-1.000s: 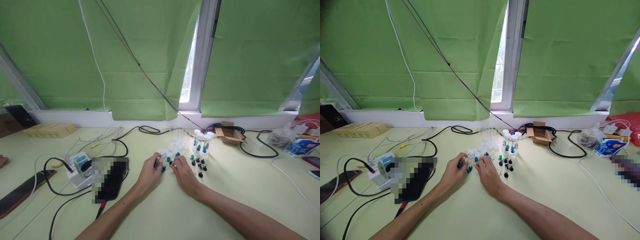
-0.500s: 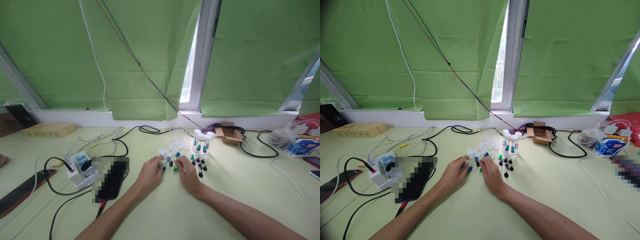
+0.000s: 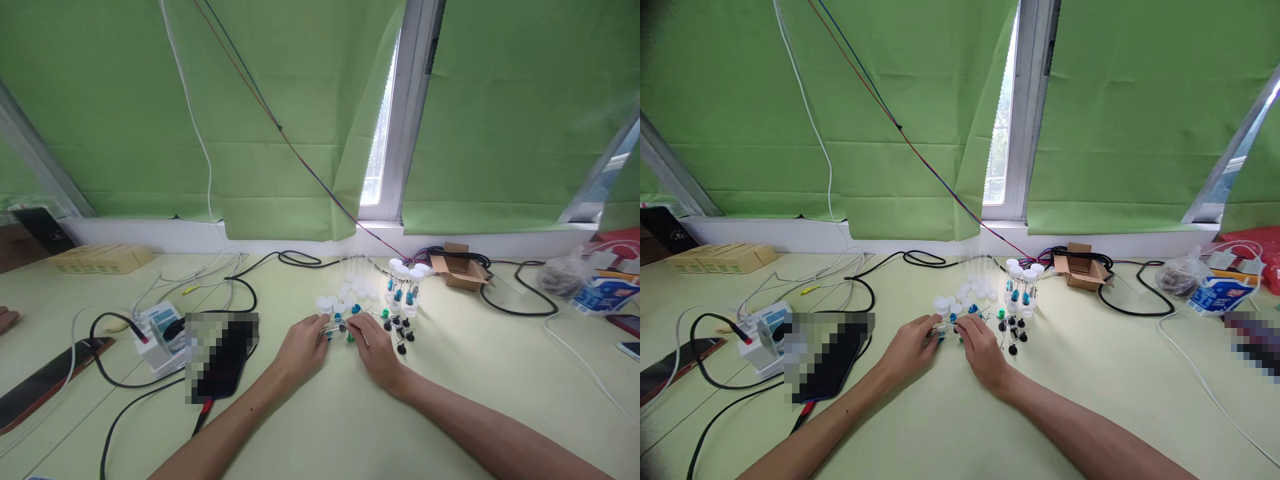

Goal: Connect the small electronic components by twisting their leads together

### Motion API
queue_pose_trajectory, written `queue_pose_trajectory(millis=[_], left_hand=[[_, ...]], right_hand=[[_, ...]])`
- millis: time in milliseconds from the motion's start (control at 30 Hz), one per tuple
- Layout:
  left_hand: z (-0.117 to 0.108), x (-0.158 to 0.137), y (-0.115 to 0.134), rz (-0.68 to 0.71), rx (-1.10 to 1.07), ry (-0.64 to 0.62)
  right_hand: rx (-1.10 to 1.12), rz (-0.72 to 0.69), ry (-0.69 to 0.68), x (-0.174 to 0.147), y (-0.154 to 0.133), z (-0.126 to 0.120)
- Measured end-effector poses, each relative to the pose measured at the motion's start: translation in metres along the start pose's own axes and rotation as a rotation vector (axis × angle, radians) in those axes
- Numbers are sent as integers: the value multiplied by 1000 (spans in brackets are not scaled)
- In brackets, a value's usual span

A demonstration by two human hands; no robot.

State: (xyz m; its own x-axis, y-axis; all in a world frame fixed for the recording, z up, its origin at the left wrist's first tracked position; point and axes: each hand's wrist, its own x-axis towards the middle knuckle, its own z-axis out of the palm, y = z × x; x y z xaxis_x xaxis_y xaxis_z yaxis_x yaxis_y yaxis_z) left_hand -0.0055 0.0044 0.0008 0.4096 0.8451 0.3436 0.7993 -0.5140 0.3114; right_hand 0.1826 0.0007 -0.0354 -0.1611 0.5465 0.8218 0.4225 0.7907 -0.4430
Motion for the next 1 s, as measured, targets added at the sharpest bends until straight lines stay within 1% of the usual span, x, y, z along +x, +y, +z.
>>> queue_pose_trajectory(millis=[200, 333, 600, 867, 1000], left_hand=[[0, 0, 0, -19, -15, -7], [1, 0, -1, -3, -18, 0], [2, 0, 0, 9, 12, -25], [3, 0, 0, 9, -29, -7], [2, 0, 1, -8, -62, -4]], right_hand=[[-25, -14, 1, 1, -2, -1], [-28, -65, -18, 0, -3, -1], [-3, -180, -71, -3, -1, 0], [19, -182, -81, -4, 0, 0], [31, -179, -61, -3, -1, 0]])
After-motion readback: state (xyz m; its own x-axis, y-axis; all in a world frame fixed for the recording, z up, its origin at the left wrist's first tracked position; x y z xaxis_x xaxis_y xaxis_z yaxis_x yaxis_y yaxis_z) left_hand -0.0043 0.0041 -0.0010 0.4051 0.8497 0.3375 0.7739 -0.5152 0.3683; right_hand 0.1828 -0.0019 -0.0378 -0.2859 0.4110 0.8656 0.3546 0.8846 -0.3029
